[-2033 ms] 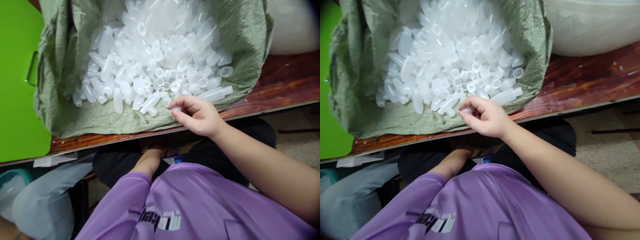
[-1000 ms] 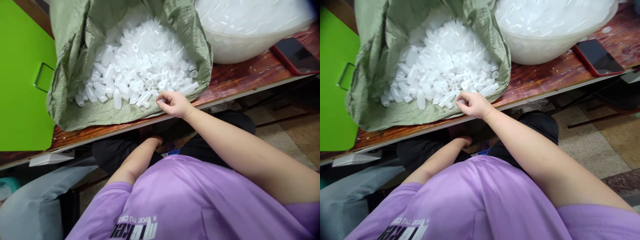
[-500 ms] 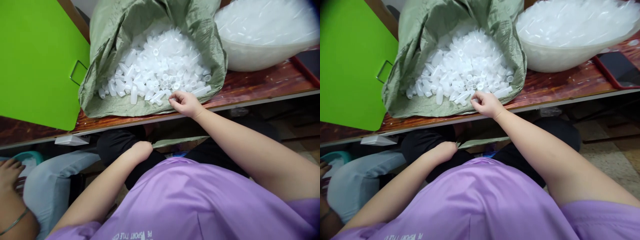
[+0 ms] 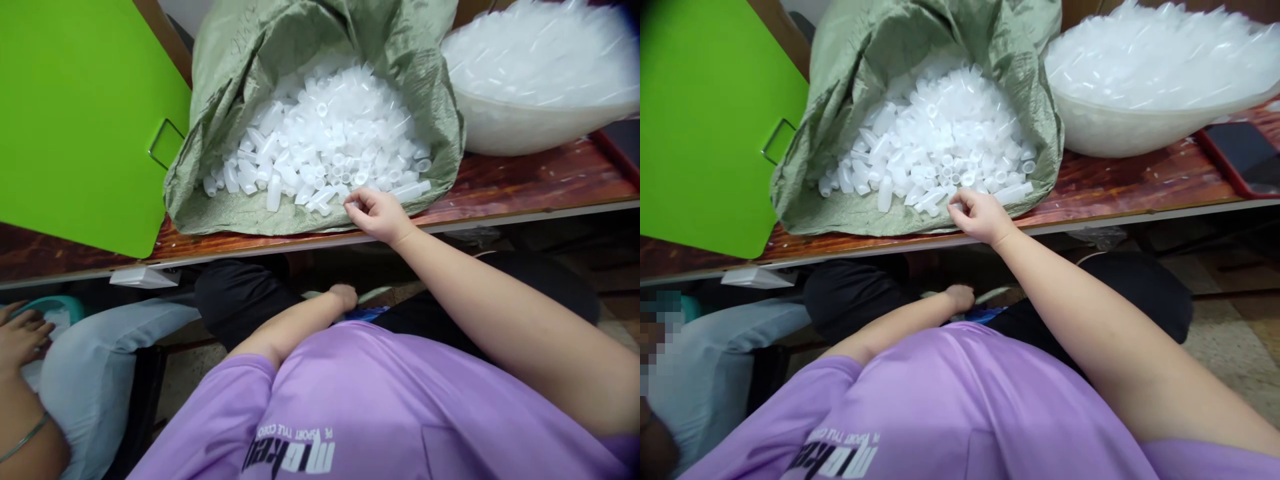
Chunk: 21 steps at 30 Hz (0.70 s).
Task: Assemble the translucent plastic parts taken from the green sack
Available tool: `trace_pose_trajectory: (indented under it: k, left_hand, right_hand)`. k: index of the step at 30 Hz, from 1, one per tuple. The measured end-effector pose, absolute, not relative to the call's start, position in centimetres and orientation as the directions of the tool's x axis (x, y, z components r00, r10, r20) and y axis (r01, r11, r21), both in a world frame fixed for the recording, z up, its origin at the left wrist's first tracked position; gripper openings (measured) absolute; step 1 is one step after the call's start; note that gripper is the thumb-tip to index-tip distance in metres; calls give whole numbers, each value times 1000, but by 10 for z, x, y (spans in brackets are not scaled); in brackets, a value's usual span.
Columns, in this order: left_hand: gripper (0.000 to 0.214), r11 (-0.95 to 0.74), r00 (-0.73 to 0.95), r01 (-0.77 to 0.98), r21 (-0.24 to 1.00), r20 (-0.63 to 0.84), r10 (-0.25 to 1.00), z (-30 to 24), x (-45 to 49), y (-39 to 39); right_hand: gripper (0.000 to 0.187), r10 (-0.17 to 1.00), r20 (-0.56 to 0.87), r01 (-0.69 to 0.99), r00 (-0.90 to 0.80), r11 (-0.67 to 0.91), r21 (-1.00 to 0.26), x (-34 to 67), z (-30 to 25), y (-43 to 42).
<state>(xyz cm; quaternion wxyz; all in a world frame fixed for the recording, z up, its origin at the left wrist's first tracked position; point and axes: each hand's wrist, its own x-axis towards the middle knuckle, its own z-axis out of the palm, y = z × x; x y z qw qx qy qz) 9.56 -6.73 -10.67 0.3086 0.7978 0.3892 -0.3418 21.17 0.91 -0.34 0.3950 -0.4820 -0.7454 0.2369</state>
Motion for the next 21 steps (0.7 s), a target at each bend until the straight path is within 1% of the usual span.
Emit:
trace_pose_trajectory:
  k: [2, 4, 6, 9, 13, 18, 21]
  left_hand:
    - [21, -512, 495, 809, 288, -803, 331, -104, 94, -77]
    - [17, -505, 517, 797, 331, -807, 286, -94, 85, -83]
    - [17, -496, 555, 782, 377, -784, 278, -80, 72, -84]
    - [24, -483, 597, 767, 423, -746, 294, -58, 53, -83]
    - [24, -466, 579, 787, 404, -745, 330, -45, 44, -90]
    - [19, -457, 535, 813, 359, -772, 344, -46, 55, -98]
    - [20, -449, 501, 833, 325, -787, 361, -47, 58, -99]
  right_hand:
    - [18, 907, 358, 525, -223, 421, -739, 212, -3, 9]
    - [18, 906, 360, 527, -221, 422, -738, 212, -3, 9]
    - [18, 904, 365, 531, -221, 426, -733, 212, -4, 9]
    - [18, 905, 367, 529, -217, 425, -735, 212, -4, 9]
    - [18, 908, 365, 539, -205, 416, -732, 212, -4, 9]
    - [20, 915, 339, 539, -219, 403, -739, 212, -6, 11]
    - [21, 915, 340, 535, -216, 402, -743, 212, -7, 12]
